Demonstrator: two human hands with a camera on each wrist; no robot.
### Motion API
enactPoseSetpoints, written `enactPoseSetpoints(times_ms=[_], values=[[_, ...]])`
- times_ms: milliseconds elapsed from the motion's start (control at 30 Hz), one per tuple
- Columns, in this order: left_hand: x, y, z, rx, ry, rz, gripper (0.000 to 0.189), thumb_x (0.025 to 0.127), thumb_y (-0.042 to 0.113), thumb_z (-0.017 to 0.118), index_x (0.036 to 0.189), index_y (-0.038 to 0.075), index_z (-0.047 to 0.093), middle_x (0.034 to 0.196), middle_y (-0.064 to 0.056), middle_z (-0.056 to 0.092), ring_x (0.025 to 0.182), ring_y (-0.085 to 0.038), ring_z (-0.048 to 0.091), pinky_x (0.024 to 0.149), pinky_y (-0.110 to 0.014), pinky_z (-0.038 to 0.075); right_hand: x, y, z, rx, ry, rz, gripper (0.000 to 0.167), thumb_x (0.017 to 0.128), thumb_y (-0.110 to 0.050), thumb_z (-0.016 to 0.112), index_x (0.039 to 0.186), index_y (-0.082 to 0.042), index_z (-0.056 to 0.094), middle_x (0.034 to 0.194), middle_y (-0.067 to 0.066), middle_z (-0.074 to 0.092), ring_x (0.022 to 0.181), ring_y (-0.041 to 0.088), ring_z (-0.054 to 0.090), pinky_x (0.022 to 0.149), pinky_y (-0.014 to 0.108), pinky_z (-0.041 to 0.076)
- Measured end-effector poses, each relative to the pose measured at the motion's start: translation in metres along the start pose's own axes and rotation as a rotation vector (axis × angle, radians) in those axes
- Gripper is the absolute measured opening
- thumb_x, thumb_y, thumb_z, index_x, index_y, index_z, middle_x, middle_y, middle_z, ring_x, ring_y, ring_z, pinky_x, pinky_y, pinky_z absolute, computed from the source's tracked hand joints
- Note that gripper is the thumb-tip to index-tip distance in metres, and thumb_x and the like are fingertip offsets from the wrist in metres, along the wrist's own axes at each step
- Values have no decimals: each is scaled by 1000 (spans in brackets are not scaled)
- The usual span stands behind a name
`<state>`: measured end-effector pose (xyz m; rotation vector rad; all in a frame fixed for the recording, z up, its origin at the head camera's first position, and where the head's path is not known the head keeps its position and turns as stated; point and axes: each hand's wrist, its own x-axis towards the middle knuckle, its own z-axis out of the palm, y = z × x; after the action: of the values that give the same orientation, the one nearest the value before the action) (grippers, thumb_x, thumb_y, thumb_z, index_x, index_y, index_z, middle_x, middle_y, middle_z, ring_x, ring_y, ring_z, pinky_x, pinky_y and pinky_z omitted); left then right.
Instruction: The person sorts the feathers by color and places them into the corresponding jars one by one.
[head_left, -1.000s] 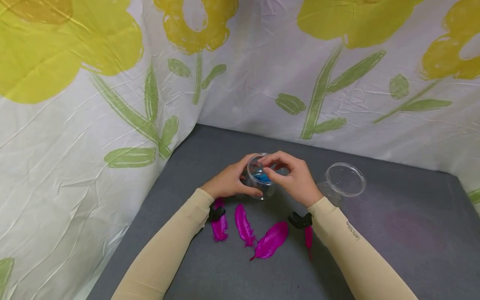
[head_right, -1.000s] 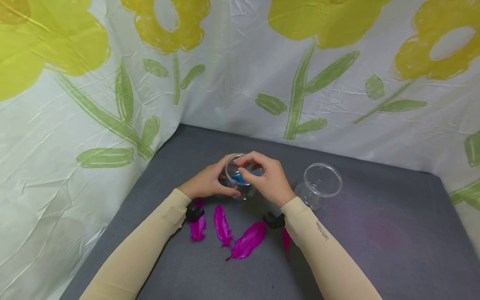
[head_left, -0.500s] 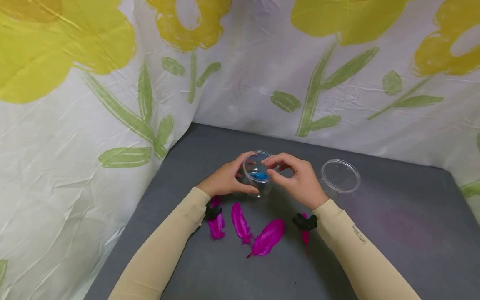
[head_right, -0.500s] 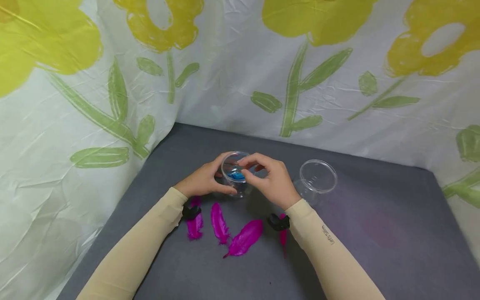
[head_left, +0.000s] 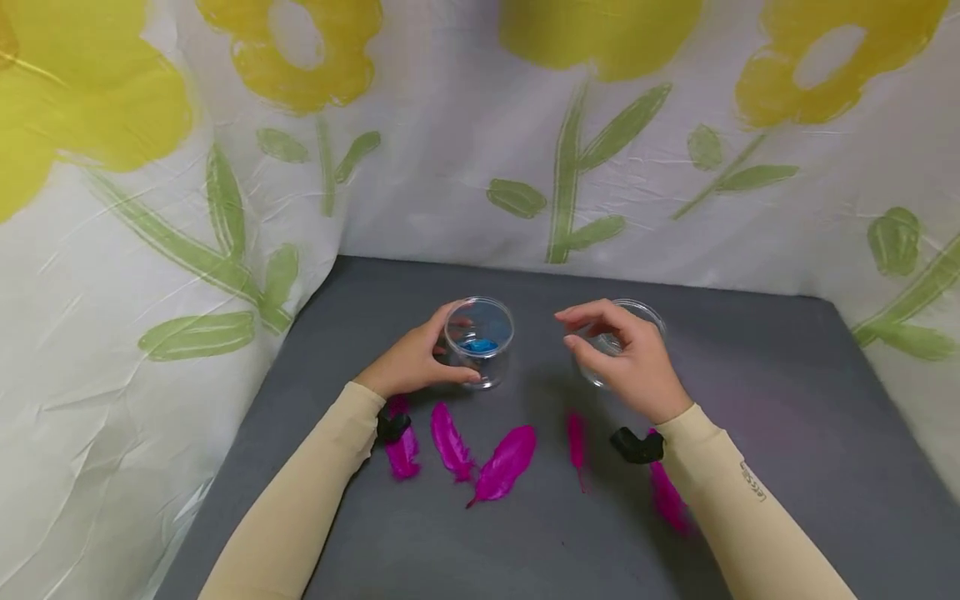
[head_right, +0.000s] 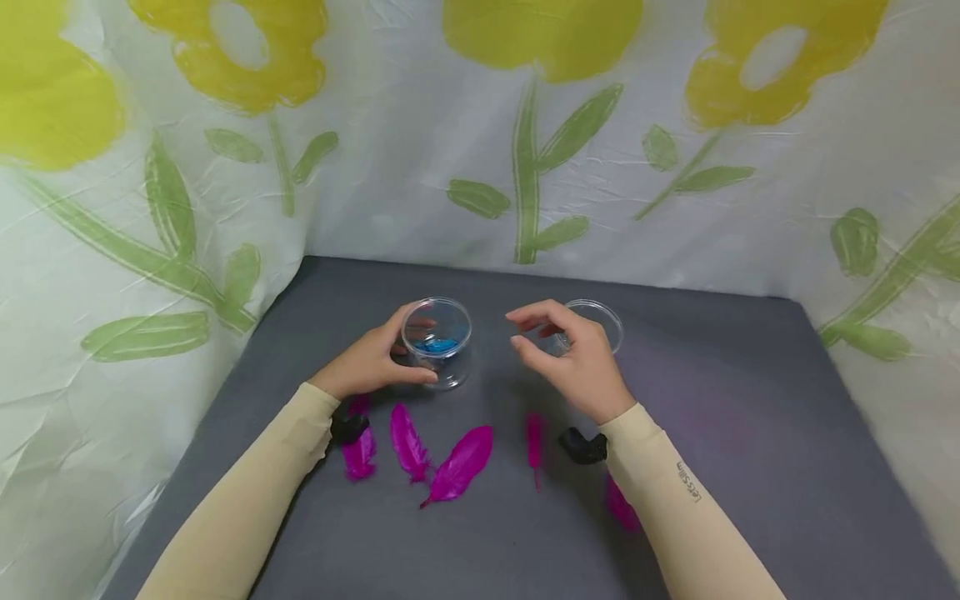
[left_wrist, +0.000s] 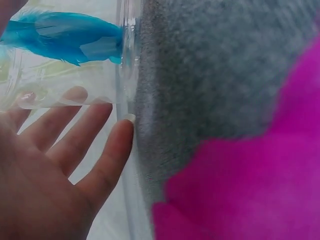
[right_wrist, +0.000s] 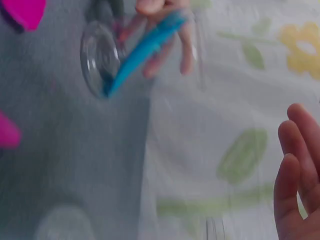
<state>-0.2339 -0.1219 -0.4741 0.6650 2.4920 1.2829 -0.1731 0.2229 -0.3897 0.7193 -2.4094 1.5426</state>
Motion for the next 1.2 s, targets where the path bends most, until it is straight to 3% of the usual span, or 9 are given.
enactPoseSetpoints(times_ms=[200, 433, 600, 667, 800, 900, 1000, 1100, 1200], values=[[2, 12, 1, 41, -21, -36, 116, 84, 60, 90, 171, 36, 17, 169, 5, 47, 150, -24, 53, 118, -55, 52, -31, 13, -49, 64, 147, 48, 28, 100, -4, 76, 128, -8, 73, 129, 10, 75, 113, 21, 70, 97, 26, 58], [-22, 22, -14, 121, 6, -154, 131, 80, 67, 89, 174, 30, 6, 175, 2, 38, 152, -32, 52, 120, -57, 49, -43, 37, -66, 130, 271, 117, 44, 99, -2, 75, 141, -3, 62, 141, 12, 67, 124, 20, 65, 100, 21, 53], [-49, 32, -21, 144, 75, -176, 129, 82, 59, 92, 175, 28, 8, 176, -1, 36, 157, -30, 47, 123, -58, 45, -47, 53, -69, 116, 288, 187, 61, 97, -8, 81, 152, -10, 54, 150, 3, 60, 133, 12, 59, 106, 20, 49], [-62, 35, -21, 164, 101, -163, 124, 83, 58, 91, 175, 27, 12, 175, -1, 38, 157, -30, 48, 124, -58, 44, -48, 59, -70, 100, 287, 209, 69, 95, -10, 83, 156, -12, 50, 153, 0, 56, 136, 12, 56, 109, 21, 46], [-90, 38, -22, 216, 149, -142, 109, 87, 60, 86, 172, 29, 25, 171, -3, 45, 152, -29, 53, 123, -56, 46, -50, 71, -68, 59, 244, 282, 87, 92, -19, 88, 164, -19, 39, 163, 2, 49, 148, 19, 47, 121, 36, 40], [-111, 39, -21, 289, 190, -120, 93, 91, 57, 84, 167, 29, 38, 165, -2, 53, 145, -27, 60, 118, -53, 51, -51, 76, -68, 27, 179, 349, 103, 90, -27, 91, 170, -27, 27, 172, 5, 41, 159, 25, 38, 129, 51, 33], [-128, 39, -15, 413, 217, -61, 76, 94, 44, 85, 159, 24, 52, 156, -1, 62, 138, -26, 65, 113, -52, 56, -52, 78, -70, 0, 129, 387, 114, 88, -32, 93, 173, -31, 17, 176, 2, 34, 164, 26, 31, 132, 58, 27], [-140, 42, -5, 556, 202, 23, 62, 94, 30, 88, 149, 19, 64, 149, -3, 67, 136, -26, 67, 110, -51, 58, -52, 80, -73, -17, 111, 390, 118, 87, -32, 93, 173, -31, 14, 178, 0, 31, 166, 26, 28, 134, 58, 24], [-141, 46, 3, 663, 135, 111, 56, 91, 25, 90, 143, 20, 70, 147, -2, 69, 135, -25, 68, 111, -49, 58, -59, 81, -79, -49, 120, 390, 118, 87, -33, 93, 174, -28, 14, 179, 1, 30, 166, 29, 30, 133, 61, 24]])
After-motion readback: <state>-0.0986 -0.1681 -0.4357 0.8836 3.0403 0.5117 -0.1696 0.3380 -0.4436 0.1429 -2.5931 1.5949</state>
